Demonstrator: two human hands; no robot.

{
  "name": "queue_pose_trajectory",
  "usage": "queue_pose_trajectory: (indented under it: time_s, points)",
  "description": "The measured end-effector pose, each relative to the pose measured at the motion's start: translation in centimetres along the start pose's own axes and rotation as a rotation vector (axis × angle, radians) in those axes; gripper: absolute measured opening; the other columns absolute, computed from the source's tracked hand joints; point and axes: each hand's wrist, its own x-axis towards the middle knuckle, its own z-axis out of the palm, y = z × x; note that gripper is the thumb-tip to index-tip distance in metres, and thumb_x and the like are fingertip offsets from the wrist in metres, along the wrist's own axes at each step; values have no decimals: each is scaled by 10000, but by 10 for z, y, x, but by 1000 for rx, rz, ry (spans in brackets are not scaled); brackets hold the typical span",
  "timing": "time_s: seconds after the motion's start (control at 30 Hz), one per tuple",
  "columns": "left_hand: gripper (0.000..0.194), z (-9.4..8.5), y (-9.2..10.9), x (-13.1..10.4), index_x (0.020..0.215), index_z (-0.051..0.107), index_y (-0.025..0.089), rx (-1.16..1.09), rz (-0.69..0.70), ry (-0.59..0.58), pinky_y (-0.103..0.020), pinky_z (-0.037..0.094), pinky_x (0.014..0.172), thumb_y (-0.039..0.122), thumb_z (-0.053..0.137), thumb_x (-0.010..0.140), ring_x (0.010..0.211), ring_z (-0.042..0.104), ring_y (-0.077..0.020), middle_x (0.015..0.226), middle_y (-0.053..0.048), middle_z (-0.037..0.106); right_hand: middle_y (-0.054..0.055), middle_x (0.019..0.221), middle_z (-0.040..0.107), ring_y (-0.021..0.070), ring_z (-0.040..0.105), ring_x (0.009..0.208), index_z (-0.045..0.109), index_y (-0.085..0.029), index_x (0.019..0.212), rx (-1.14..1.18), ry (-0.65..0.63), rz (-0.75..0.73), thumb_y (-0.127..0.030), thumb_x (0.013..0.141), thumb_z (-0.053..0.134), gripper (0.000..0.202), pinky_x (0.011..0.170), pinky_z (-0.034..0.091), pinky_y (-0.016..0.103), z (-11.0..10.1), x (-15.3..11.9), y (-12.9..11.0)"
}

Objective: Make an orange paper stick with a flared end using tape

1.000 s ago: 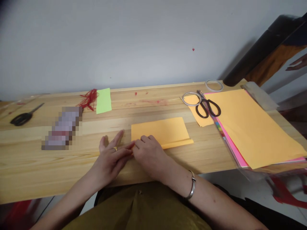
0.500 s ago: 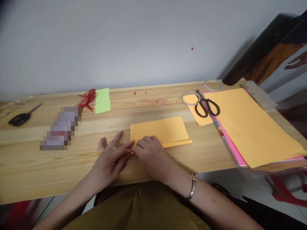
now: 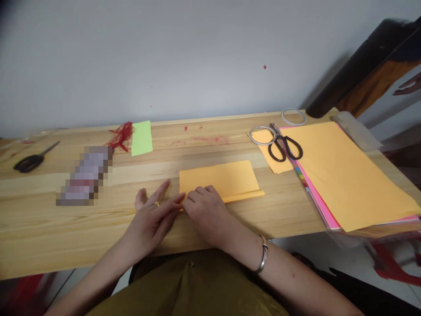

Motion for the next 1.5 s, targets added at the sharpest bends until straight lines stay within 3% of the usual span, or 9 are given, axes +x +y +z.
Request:
queue_pose_trajectory:
  time_s: [0.37,0.57,0.7,0.8,0.93,1.1,1.5]
  points:
    - [206,5,2,2,927,633,236,-23,-8,108,-648,91,1016,164,446,878,1285,414,-304,1098,-43,700,32,796,584,175,446,763,593,-163,840,-17,-15,30,-127,875,499,106,691,300,301,-1,0,-1]
    - [196,8,1,1,928,619,236,-32,9,146,-639,110,1013,154,448,877,1254,454,-299,1113,-40,693,39,800,593,173,448,755,594,-163,816,-8,-15,26,-115,875,480,137,675,291,302,-1,1,-1]
    - [234,6,-1,-3,1036,606,249,-2,-49,295,-613,156,1023,151,477,867,1261,444,-290,1166,-57,666,39,811,600,178,456,776,590,-167,805,-18,-34,29,-119,872,491,128,685,295,308,-1,1,0]
    - [217,6,1,-5,970,643,285,13,-40,395,-572,177,1040,150,533,840,1192,505,-265,1056,-15,710,39,813,603,179,459,779,599,-168,820,-19,-36,31,-115,864,504,117,685,298,310,0,2,0]
    - [221,10,7,-5,909,662,312,66,33,421,-575,144,1052,133,597,798,1070,573,-246,905,38,733,42,813,609,174,463,774,612,-166,823,11,-34,43,-132,886,481,149,684,305,308,-1,2,0]
    - [233,15,12,-3,910,641,268,189,114,450,-620,142,1036,85,627,765,964,614,-244,853,39,737,42,809,610,175,473,774,613,-167,810,15,-35,55,-162,909,460,182,687,311,310,-1,3,0]
    - [215,18,11,-1,928,659,252,208,113,430,-623,131,1045,98,572,807,922,631,-226,888,-6,732,60,856,606,183,479,851,614,-152,906,61,31,88,-152,893,494,121,759,338,308,-1,-6,2]
